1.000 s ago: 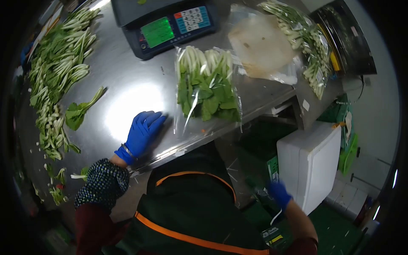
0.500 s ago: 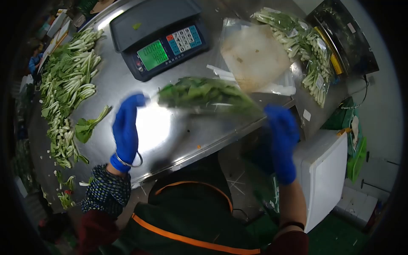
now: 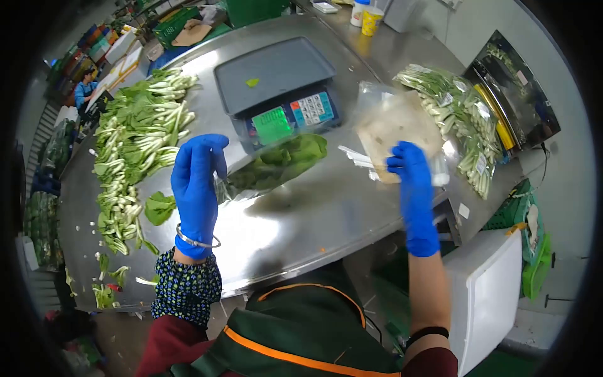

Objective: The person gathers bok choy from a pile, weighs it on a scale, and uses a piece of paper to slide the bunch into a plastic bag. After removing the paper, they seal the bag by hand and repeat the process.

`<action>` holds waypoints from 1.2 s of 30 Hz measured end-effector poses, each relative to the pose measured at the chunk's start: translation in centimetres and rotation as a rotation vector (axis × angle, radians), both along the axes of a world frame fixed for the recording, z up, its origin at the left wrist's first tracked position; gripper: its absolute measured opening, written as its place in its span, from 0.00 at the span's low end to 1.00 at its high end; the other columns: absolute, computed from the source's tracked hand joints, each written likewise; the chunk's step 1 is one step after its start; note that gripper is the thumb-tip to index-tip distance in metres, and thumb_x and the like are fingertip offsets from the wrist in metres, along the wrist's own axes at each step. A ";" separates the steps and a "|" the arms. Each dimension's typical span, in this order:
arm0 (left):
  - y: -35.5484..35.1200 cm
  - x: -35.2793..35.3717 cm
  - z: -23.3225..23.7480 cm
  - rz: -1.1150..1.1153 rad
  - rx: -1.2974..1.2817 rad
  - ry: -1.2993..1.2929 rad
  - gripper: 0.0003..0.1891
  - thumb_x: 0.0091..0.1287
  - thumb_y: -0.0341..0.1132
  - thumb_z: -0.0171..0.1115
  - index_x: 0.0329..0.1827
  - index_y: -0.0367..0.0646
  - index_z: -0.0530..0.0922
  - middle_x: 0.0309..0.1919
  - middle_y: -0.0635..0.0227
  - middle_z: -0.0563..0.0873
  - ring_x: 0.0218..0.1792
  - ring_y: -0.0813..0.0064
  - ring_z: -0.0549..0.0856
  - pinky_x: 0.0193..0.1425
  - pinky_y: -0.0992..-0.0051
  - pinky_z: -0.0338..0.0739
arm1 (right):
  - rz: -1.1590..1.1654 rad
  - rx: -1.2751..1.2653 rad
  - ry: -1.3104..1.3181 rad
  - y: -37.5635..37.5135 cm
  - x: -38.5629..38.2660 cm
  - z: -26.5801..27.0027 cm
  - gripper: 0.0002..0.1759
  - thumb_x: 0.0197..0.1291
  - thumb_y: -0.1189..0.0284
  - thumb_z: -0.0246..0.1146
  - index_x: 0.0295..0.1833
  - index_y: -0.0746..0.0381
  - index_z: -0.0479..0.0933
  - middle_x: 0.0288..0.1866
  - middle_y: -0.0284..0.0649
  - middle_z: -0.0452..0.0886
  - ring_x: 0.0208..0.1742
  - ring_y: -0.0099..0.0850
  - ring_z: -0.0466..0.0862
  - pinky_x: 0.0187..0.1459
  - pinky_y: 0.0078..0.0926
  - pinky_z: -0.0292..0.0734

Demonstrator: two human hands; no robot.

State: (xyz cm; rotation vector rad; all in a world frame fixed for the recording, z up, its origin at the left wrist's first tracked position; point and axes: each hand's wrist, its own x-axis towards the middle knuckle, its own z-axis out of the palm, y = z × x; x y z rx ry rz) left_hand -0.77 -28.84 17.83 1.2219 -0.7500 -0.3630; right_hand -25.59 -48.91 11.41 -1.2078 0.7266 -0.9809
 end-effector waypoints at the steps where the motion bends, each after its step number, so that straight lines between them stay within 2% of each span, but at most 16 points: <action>1: 0.5 0.0 1.1 0.001 -0.070 -0.028 0.10 0.68 0.34 0.47 0.36 0.38 0.74 0.32 0.68 0.79 0.23 0.86 0.70 0.28 0.84 0.66 | 0.062 -0.033 0.007 1.0 2.4 -0.9 0.23 0.56 0.72 0.56 0.58 0.65 0.63 0.51 0.39 0.71 0.48 0.30 0.74 0.49 0.25 0.70; 4: 1.3 1.5 3.5 0.049 -0.226 -0.093 0.11 0.69 0.35 0.46 0.34 0.38 0.72 0.39 0.62 0.79 0.22 0.87 0.70 0.27 0.85 0.66 | 0.253 -0.170 -0.094 4.1 8.6 -0.9 0.31 0.56 0.75 0.55 0.66 0.63 0.55 0.64 0.40 0.61 0.58 0.30 0.68 0.54 0.26 0.66; 8: 2.1 2.9 5.7 0.081 -0.355 -0.126 0.11 0.69 0.37 0.46 0.36 0.38 0.73 0.37 0.63 0.79 0.22 0.86 0.69 0.26 0.85 0.65 | 0.338 -0.080 -0.412 5.1 12.4 1.8 0.33 0.52 0.74 0.59 0.64 0.64 0.57 0.63 0.43 0.63 0.60 0.35 0.67 0.60 0.31 0.61; 10: 2.5 3.2 6.0 0.124 -0.370 -0.127 0.11 0.69 0.37 0.46 0.37 0.39 0.73 0.35 0.63 0.79 0.21 0.86 0.69 0.25 0.85 0.64 | 0.485 0.114 -0.633 4.2 12.1 1.7 0.27 0.56 0.75 0.58 0.62 0.64 0.62 0.59 0.39 0.69 0.58 0.29 0.69 0.61 0.26 0.59; 14: 2.5 2.7 5.0 0.157 -0.356 -0.023 0.11 0.69 0.37 0.46 0.40 0.39 0.74 0.33 0.64 0.80 0.21 0.86 0.69 0.24 0.84 0.64 | 0.478 0.151 -0.518 4.2 10.4 1.4 0.16 0.56 0.70 0.60 0.49 0.63 0.71 0.45 0.37 0.76 0.51 0.29 0.74 0.60 0.30 0.62; 15: 2.3 2.4 4.7 0.126 -0.364 0.034 0.11 0.69 0.37 0.46 0.40 0.39 0.74 0.33 0.65 0.80 0.21 0.86 0.69 0.24 0.84 0.64 | 0.439 -0.062 -0.439 4.5 10.1 1.8 0.09 0.57 0.68 0.58 0.40 0.62 0.71 0.35 0.35 0.72 0.44 0.29 0.73 0.55 0.33 0.66; 18: 1.6 1.4 4.3 0.118 -0.380 0.071 0.11 0.69 0.37 0.46 0.38 0.41 0.74 0.36 0.65 0.80 0.20 0.86 0.68 0.23 0.85 0.63 | 0.424 -0.157 -0.643 4.6 8.4 4.0 0.07 0.60 0.68 0.54 0.35 0.61 0.69 0.31 0.34 0.65 0.39 0.29 0.71 0.50 0.33 0.67; 19: 1.5 1.3 4.3 0.107 -0.383 0.120 0.10 0.69 0.37 0.46 0.37 0.41 0.74 0.37 0.65 0.80 0.20 0.87 0.68 0.23 0.85 0.63 | 0.328 -0.028 -0.692 5.1 7.6 5.0 0.08 0.62 0.69 0.52 0.32 0.61 0.66 0.29 0.33 0.61 0.38 0.29 0.69 0.46 0.32 0.67; 22: 1.2 0.7 4.3 0.073 -0.397 0.163 0.10 0.69 0.37 0.46 0.35 0.42 0.73 0.38 0.65 0.80 0.21 0.87 0.69 0.23 0.86 0.62 | 0.174 0.029 -0.629 5.3 5.7 5.0 0.07 0.61 0.69 0.52 0.35 0.63 0.68 0.30 0.34 0.64 0.39 0.30 0.70 0.46 0.31 0.67; 23: 1.1 0.5 4.4 0.062 -0.412 0.150 0.10 0.69 0.37 0.46 0.35 0.43 0.73 0.39 0.65 0.80 0.21 0.87 0.69 0.23 0.86 0.62 | 0.219 0.107 -0.623 4.7 4.8 3.2 0.10 0.61 0.71 0.51 0.44 0.65 0.70 0.36 0.36 0.70 0.41 0.31 0.71 0.49 0.31 0.67; 24: 1.1 0.4 4.6 0.052 -0.416 0.150 0.10 0.69 0.37 0.46 0.35 0.43 0.73 0.39 0.65 0.80 0.21 0.87 0.69 0.23 0.86 0.62 | 0.212 0.099 -0.625 5.5 4.4 2.6 0.10 0.61 0.71 0.51 0.44 0.65 0.70 0.36 0.36 0.70 0.41 0.31 0.71 0.49 0.31 0.67; 26: 1.2 0.3 5.1 -0.006 -0.442 -0.046 0.11 0.70 0.39 0.44 0.39 0.43 0.73 0.41 0.68 0.79 0.27 0.86 0.71 0.28 0.85 0.64 | 0.108 -0.007 -0.360 7.6 4.4 1.9 0.20 0.60 0.73 0.52 0.57 0.68 0.66 0.44 0.38 0.73 0.44 0.30 0.72 0.52 0.30 0.65; 27: 1.2 0.5 5.3 0.011 -0.417 -0.083 0.12 0.70 0.40 0.43 0.37 0.44 0.72 0.42 0.68 0.78 0.26 0.85 0.71 0.29 0.85 0.64 | 0.167 0.019 -0.387 8.4 4.6 3.0 0.26 0.59 0.74 0.53 0.62 0.70 0.61 0.48 0.38 0.72 0.46 0.28 0.72 0.54 0.27 0.63; 30: 0.6 0.0 6.2 0.091 -0.424 0.042 0.10 0.69 0.38 0.46 0.35 0.44 0.73 0.38 0.67 0.80 0.22 0.88 0.70 0.23 0.86 0.62 | 0.188 -0.115 -0.437 8.0 5.0 4.6 0.26 0.58 0.74 0.54 0.62 0.70 0.60 0.47 0.37 0.72 0.45 0.26 0.71 0.55 0.25 0.62; 34: 0.2 0.2 5.8 0.036 -0.516 0.005 0.10 0.68 0.38 0.48 0.38 0.43 0.75 0.38 0.68 0.81 0.23 0.88 0.71 0.24 0.86 0.63 | 0.183 -0.118 -0.277 6.6 5.2 5.2 0.20 0.61 0.72 0.53 0.57 0.70 0.67 0.46 0.36 0.72 0.45 0.24 0.71 0.55 0.22 0.63; 36: 0.1 0.1 5.8 0.059 -0.514 0.016 0.10 0.68 0.37 0.48 0.38 0.42 0.75 0.38 0.68 0.81 0.23 0.88 0.71 0.24 0.86 0.64 | 0.199 -0.099 -0.370 6.9 4.7 4.8 0.19 0.61 0.71 0.53 0.56 0.70 0.68 0.45 0.36 0.73 0.45 0.25 0.72 0.54 0.23 0.64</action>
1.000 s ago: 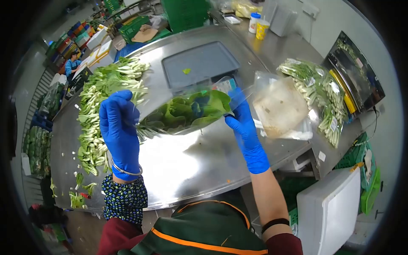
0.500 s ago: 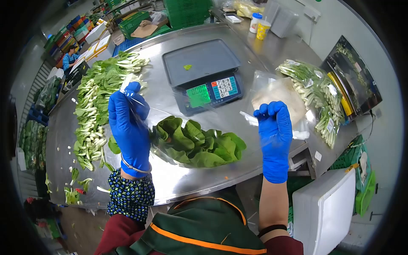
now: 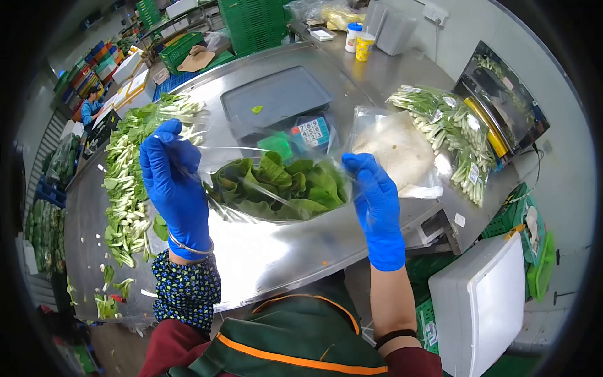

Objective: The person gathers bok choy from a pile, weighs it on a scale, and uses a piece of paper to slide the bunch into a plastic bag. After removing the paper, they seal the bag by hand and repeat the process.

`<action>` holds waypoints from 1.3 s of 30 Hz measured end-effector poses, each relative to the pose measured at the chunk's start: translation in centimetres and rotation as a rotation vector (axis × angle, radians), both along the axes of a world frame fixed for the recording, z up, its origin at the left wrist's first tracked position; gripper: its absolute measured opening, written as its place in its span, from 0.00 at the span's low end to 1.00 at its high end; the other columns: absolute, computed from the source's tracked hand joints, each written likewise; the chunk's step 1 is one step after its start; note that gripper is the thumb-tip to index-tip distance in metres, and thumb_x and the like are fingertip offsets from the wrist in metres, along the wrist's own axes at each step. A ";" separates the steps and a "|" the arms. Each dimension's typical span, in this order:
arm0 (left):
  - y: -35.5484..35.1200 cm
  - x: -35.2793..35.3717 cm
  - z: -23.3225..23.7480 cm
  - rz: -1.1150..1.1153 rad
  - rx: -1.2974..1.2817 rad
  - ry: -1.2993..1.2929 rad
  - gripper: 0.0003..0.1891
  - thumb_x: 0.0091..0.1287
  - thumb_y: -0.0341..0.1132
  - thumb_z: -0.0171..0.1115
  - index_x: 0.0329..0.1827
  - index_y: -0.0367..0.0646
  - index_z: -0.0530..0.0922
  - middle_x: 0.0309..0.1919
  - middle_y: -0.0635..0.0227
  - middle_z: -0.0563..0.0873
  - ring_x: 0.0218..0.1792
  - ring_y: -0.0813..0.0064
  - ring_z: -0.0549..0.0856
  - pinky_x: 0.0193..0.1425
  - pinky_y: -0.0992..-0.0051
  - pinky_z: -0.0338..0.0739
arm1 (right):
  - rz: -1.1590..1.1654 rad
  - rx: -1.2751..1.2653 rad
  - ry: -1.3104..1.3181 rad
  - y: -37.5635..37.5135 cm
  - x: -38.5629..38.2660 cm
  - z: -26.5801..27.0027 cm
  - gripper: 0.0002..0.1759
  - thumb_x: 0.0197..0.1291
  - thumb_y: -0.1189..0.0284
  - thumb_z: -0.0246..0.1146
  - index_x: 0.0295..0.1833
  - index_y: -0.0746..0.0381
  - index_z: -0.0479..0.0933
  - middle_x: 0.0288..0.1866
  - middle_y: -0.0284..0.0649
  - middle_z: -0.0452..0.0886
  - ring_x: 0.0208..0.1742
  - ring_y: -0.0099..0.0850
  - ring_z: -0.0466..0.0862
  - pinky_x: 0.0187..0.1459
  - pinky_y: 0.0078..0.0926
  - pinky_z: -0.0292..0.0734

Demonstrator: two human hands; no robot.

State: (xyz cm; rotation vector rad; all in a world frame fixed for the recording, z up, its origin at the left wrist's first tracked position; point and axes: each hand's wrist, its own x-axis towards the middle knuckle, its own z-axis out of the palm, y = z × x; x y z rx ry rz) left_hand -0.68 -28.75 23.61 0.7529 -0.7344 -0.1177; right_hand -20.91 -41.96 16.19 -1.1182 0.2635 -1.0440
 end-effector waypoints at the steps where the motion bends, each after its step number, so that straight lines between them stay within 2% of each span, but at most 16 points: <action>1: 0.0 -0.1 -0.1 0.022 0.003 0.017 0.10 0.68 0.37 0.48 0.39 0.42 0.75 0.38 0.68 0.81 0.23 0.88 0.71 0.24 0.86 0.64 | 0.029 0.025 -0.089 0.2 -0.3 -0.1 0.18 0.62 0.70 0.53 0.54 0.70 0.69 0.44 0.36 0.73 0.45 0.25 0.73 0.54 0.23 0.64; 8: -1.2 -0.2 -0.5 0.046 0.008 0.261 0.11 0.69 0.37 0.47 0.36 0.41 0.75 0.35 0.68 0.81 0.24 0.87 0.70 0.26 0.85 0.64 | 0.000 -0.141 -0.145 -1.1 -0.3 0.0 0.11 0.62 0.70 0.52 0.45 0.67 0.71 0.40 0.39 0.73 0.45 0.30 0.74 0.54 0.30 0.67; 10: -2.4 3.0 -2.8 0.265 0.259 -0.169 0.11 0.69 0.37 0.47 0.36 0.40 0.76 0.31 0.70 0.79 0.25 0.87 0.70 0.29 0.85 0.64 | -0.193 0.154 -0.255 -3.7 -1.1 0.0 0.09 0.62 0.70 0.53 0.42 0.65 0.71 0.38 0.39 0.73 0.44 0.31 0.75 0.51 0.31 0.70; 12: -2.4 3.5 -2.8 0.262 0.290 -0.064 0.11 0.69 0.36 0.47 0.36 0.39 0.76 0.28 0.72 0.78 0.25 0.86 0.69 0.31 0.86 0.64 | -0.476 0.125 -0.128 -4.1 -1.8 1.1 0.10 0.62 0.69 0.53 0.43 0.63 0.71 0.36 0.38 0.73 0.41 0.29 0.75 0.46 0.30 0.72; 14: -1.4 2.1 -3.4 0.244 0.230 -0.074 0.12 0.69 0.36 0.46 0.38 0.37 0.76 0.28 0.72 0.77 0.24 0.85 0.68 0.34 0.84 0.65 | -0.472 0.090 -0.098 -4.7 -2.8 -1.1 0.10 0.62 0.69 0.52 0.44 0.64 0.72 0.37 0.37 0.73 0.40 0.27 0.76 0.44 0.28 0.73; 16: -1.3 1.8 -3.8 0.195 0.212 -0.073 0.12 0.69 0.36 0.47 0.38 0.38 0.76 0.29 0.72 0.79 0.23 0.86 0.68 0.33 0.84 0.64 | -0.381 -0.023 0.143 -4.1 -1.9 -2.7 0.13 0.62 0.69 0.52 0.47 0.65 0.72 0.39 0.37 0.74 0.39 0.27 0.76 0.45 0.27 0.73; 17: -1.2 1.9 -3.8 0.157 0.207 -0.042 0.12 0.69 0.37 0.47 0.37 0.39 0.76 0.32 0.71 0.79 0.24 0.87 0.68 0.31 0.85 0.64 | -0.314 0.071 0.152 -3.9 -0.8 -3.2 0.17 0.64 0.66 0.50 0.53 0.64 0.70 0.47 0.37 0.72 0.46 0.28 0.74 0.46 0.27 0.70; 18: -1.2 2.1 -3.8 0.118 0.203 -0.015 0.11 0.69 0.37 0.47 0.36 0.41 0.76 0.34 0.71 0.79 0.24 0.88 0.68 0.29 0.85 0.64 | -0.252 0.025 0.170 -3.7 0.2 -3.5 0.20 0.64 0.66 0.49 0.59 0.63 0.66 0.53 0.39 0.71 0.49 0.28 0.73 0.49 0.27 0.69; 20: -1.0 3.0 -3.1 0.107 0.187 -0.049 0.11 0.69 0.37 0.47 0.36 0.40 0.75 0.33 0.70 0.79 0.23 0.88 0.68 0.27 0.86 0.62 | -0.161 -0.024 0.200 -3.4 2.0 -3.2 0.23 0.64 0.66 0.48 0.63 0.62 0.62 0.60 0.40 0.67 0.56 0.30 0.70 0.52 0.29 0.67; 23: -0.6 3.9 -1.3 0.095 0.099 -0.036 0.12 0.69 0.37 0.48 0.38 0.38 0.75 0.28 0.71 0.77 0.21 0.87 0.66 0.26 0.86 0.61 | -0.052 -0.113 0.188 -3.5 4.6 -1.7 0.25 0.64 0.66 0.48 0.65 0.63 0.59 0.63 0.39 0.65 0.61 0.30 0.67 0.55 0.29 0.64; 24: -0.3 4.2 -0.9 0.072 0.093 -0.033 0.12 0.68 0.38 0.48 0.40 0.37 0.75 0.27 0.71 0.77 0.21 0.87 0.66 0.25 0.85 0.61 | -0.051 -0.113 0.183 -3.9 5.2 -1.4 0.25 0.64 0.66 0.48 0.65 0.63 0.59 0.63 0.39 0.65 0.61 0.30 0.67 0.55 0.29 0.64; 26: -0.3 4.6 -0.6 0.141 0.084 0.019 0.12 0.68 0.38 0.49 0.41 0.37 0.75 0.27 0.71 0.78 0.21 0.87 0.66 0.25 0.85 0.61 | 0.144 -0.152 0.111 -4.5 6.6 -0.8 0.25 0.64 0.67 0.48 0.65 0.64 0.58 0.62 0.38 0.65 0.61 0.29 0.66 0.56 0.29 0.63; 30: -0.1 4.6 -1.1 0.202 0.063 0.105 0.12 0.68 0.38 0.49 0.41 0.38 0.76 0.28 0.72 0.78 0.22 0.87 0.68 0.25 0.84 0.62 | 0.122 -0.049 0.081 -3.9 8.4 -0.2 0.24 0.64 0.68 0.48 0.64 0.66 0.59 0.60 0.39 0.68 0.58 0.29 0.69 0.56 0.29 0.63; 32: 0.0 4.2 -1.6 0.229 0.044 0.270 0.12 0.68 0.38 0.49 0.41 0.38 0.76 0.30 0.71 0.80 0.23 0.87 0.69 0.25 0.84 0.63 | 0.188 -0.001 0.045 -3.7 8.6 -0.7 0.22 0.64 0.68 0.48 0.61 0.67 0.63 0.56 0.41 0.71 0.54 0.30 0.71 0.56 0.29 0.63; 37: 1.2 3.6 -2.5 0.123 0.020 0.250 0.12 0.67 0.39 0.50 0.42 0.39 0.76 0.33 0.70 0.81 0.25 0.88 0.72 0.27 0.86 0.65 | 0.256 0.038 -0.025 -1.5 6.9 -1.9 0.20 0.64 0.68 0.49 0.58 0.68 0.66 0.52 0.41 0.73 0.52 0.29 0.72 0.57 0.27 0.63; 39: 0.9 2.9 -2.0 0.180 0.058 0.325 0.18 0.68 0.43 0.47 0.46 0.34 0.73 0.23 0.78 0.68 0.24 0.86 0.62 0.28 0.82 0.58 | 0.276 0.050 -0.075 -1.0 6.6 -1.8 0.19 0.64 0.69 0.50 0.57 0.68 0.67 0.51 0.41 0.73 0.52 0.29 0.72 0.56 0.25 0.63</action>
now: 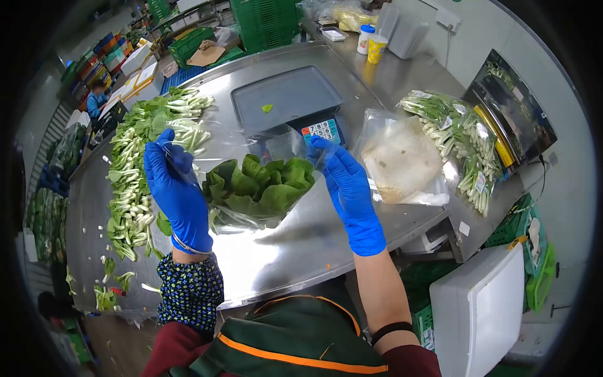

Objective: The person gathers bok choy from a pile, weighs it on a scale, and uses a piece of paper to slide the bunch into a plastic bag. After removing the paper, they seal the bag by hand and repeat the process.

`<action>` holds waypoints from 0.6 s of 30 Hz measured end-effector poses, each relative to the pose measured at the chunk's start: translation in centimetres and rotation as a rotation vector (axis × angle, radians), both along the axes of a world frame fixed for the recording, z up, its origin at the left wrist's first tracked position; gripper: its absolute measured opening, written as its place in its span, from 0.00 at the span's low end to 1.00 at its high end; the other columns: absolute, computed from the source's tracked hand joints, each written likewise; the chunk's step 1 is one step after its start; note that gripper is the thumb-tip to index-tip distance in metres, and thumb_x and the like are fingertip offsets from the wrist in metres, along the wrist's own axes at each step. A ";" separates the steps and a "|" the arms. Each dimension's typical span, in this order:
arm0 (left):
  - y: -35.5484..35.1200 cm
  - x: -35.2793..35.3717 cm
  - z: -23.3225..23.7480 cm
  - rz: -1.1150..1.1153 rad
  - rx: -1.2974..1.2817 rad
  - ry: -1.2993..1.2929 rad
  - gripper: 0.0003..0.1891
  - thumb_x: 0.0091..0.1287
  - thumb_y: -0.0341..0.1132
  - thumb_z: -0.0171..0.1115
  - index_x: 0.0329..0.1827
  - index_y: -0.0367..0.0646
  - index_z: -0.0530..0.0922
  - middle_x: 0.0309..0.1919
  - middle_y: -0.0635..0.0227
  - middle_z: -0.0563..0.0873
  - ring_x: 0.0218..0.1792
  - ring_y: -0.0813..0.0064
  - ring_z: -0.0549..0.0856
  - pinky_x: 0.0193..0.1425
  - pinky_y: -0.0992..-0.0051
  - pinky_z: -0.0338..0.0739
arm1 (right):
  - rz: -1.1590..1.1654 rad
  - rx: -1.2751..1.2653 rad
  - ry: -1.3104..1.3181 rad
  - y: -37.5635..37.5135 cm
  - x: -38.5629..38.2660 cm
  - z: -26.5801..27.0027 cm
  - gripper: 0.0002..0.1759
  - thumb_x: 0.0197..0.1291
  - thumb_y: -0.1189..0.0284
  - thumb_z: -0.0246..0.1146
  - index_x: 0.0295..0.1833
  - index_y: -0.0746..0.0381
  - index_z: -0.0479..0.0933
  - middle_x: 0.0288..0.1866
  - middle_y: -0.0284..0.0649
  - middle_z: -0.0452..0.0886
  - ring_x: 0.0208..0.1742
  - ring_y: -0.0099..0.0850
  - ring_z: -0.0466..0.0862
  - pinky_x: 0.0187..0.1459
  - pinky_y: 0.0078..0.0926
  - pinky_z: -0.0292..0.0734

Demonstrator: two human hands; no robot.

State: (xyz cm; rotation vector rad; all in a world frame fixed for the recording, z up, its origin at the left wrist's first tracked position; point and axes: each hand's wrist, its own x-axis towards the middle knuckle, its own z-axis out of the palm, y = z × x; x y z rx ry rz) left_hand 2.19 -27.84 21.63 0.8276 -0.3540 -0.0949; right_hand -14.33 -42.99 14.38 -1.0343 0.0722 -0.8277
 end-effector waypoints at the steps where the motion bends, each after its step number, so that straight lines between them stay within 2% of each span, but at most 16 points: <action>1: -0.1 -0.3 0.2 0.002 -0.001 0.001 0.18 0.68 0.43 0.47 0.46 0.34 0.73 0.23 0.78 0.68 0.24 0.86 0.62 0.28 0.82 0.58 | -0.062 -0.024 0.009 0.3 0.0 0.3 0.19 0.63 0.69 0.51 0.56 0.68 0.68 0.50 0.41 0.74 0.51 0.28 0.73 0.55 0.24 0.64; 3: -0.2 -0.8 0.5 0.012 0.020 -0.026 0.19 0.68 0.43 0.47 0.47 0.33 0.72 0.22 0.78 0.67 0.23 0.86 0.61 0.28 0.82 0.57 | -0.129 -0.047 0.017 0.6 -0.2 1.0 0.18 0.62 0.70 0.52 0.56 0.68 0.68 0.49 0.41 0.75 0.50 0.28 0.73 0.54 0.23 0.65; 5: -0.4 -1.2 0.5 -0.006 -0.005 -0.020 0.18 0.68 0.43 0.47 0.46 0.34 0.72 0.22 0.78 0.68 0.23 0.86 0.62 0.29 0.83 0.58 | -0.231 -0.035 0.131 0.6 -0.4 1.8 0.14 0.60 0.71 0.56 0.50 0.67 0.73 0.44 0.38 0.78 0.45 0.24 0.76 0.52 0.20 0.67; 9: -1.1 -1.8 0.9 0.032 -0.075 -0.021 0.17 0.68 0.42 0.48 0.42 0.35 0.75 0.24 0.76 0.73 0.26 0.85 0.67 0.33 0.84 0.62 | -0.362 0.022 0.073 0.1 -1.2 2.3 0.11 0.60 0.71 0.56 0.45 0.67 0.75 0.38 0.37 0.79 0.40 0.23 0.77 0.48 0.19 0.69; 11: -3.1 1.1 -1.4 0.194 0.198 -0.374 0.12 0.68 0.38 0.49 0.37 0.39 0.76 0.33 0.70 0.80 0.27 0.83 0.72 0.34 0.82 0.67 | -0.634 0.004 0.116 -1.3 -1.0 3.1 0.10 0.61 0.72 0.55 0.42 0.67 0.75 0.35 0.35 0.78 0.37 0.22 0.76 0.44 0.20 0.70; 12: -3.7 1.7 -1.9 0.112 0.207 -0.333 0.13 0.69 0.38 0.48 0.35 0.38 0.75 0.29 0.71 0.79 0.28 0.81 0.72 0.37 0.80 0.68 | -0.691 -0.058 0.110 -2.0 -0.4 2.9 0.09 0.62 0.72 0.53 0.41 0.66 0.74 0.33 0.36 0.77 0.31 0.22 0.75 0.38 0.19 0.70; 13: -3.4 1.5 -2.7 0.155 0.421 -0.383 0.12 0.69 0.36 0.47 0.35 0.38 0.75 0.27 0.72 0.77 0.27 0.83 0.72 0.34 0.81 0.68 | -0.693 -0.068 0.088 -2.6 -0.3 3.1 0.09 0.62 0.72 0.53 0.41 0.66 0.74 0.33 0.36 0.77 0.31 0.22 0.75 0.38 0.19 0.70; 15: -3.7 -0.3 -3.8 0.051 0.187 -0.281 0.10 0.68 0.35 0.48 0.35 0.38 0.75 0.28 0.72 0.77 0.25 0.86 0.72 0.30 0.84 0.67 | -0.849 -0.146 0.188 -2.6 -1.5 2.8 0.09 0.63 0.72 0.51 0.40 0.67 0.71 0.38 0.41 0.76 0.28 0.24 0.75 0.32 0.19 0.72; 16: -3.1 -0.9 -4.8 0.021 0.229 -0.250 0.09 0.68 0.35 0.48 0.37 0.39 0.74 0.29 0.71 0.78 0.23 0.88 0.71 0.25 0.87 0.65 | -0.911 -0.247 0.285 -2.1 -2.6 2.4 0.10 0.64 0.70 0.51 0.39 0.66 0.70 0.38 0.41 0.76 0.26 0.23 0.75 0.30 0.17 0.71; 17: -2.3 -1.4 -6.0 -0.011 0.329 -0.220 0.10 0.68 0.37 0.49 0.39 0.39 0.75 0.31 0.70 0.79 0.23 0.87 0.72 0.26 0.87 0.67 | -0.910 -0.248 0.458 -1.1 -4.1 1.9 0.10 0.62 0.69 0.53 0.41 0.66 0.70 0.40 0.41 0.75 0.25 0.22 0.74 0.30 0.16 0.71; 18: -2.3 -1.9 -6.9 -0.023 0.340 -0.196 0.10 0.68 0.37 0.49 0.39 0.39 0.75 0.31 0.70 0.79 0.23 0.87 0.72 0.26 0.87 0.67 | -0.911 -0.247 0.487 -1.0 -4.6 1.4 0.10 0.62 0.69 0.53 0.41 0.66 0.70 0.40 0.41 0.75 0.25 0.22 0.74 0.30 0.16 0.71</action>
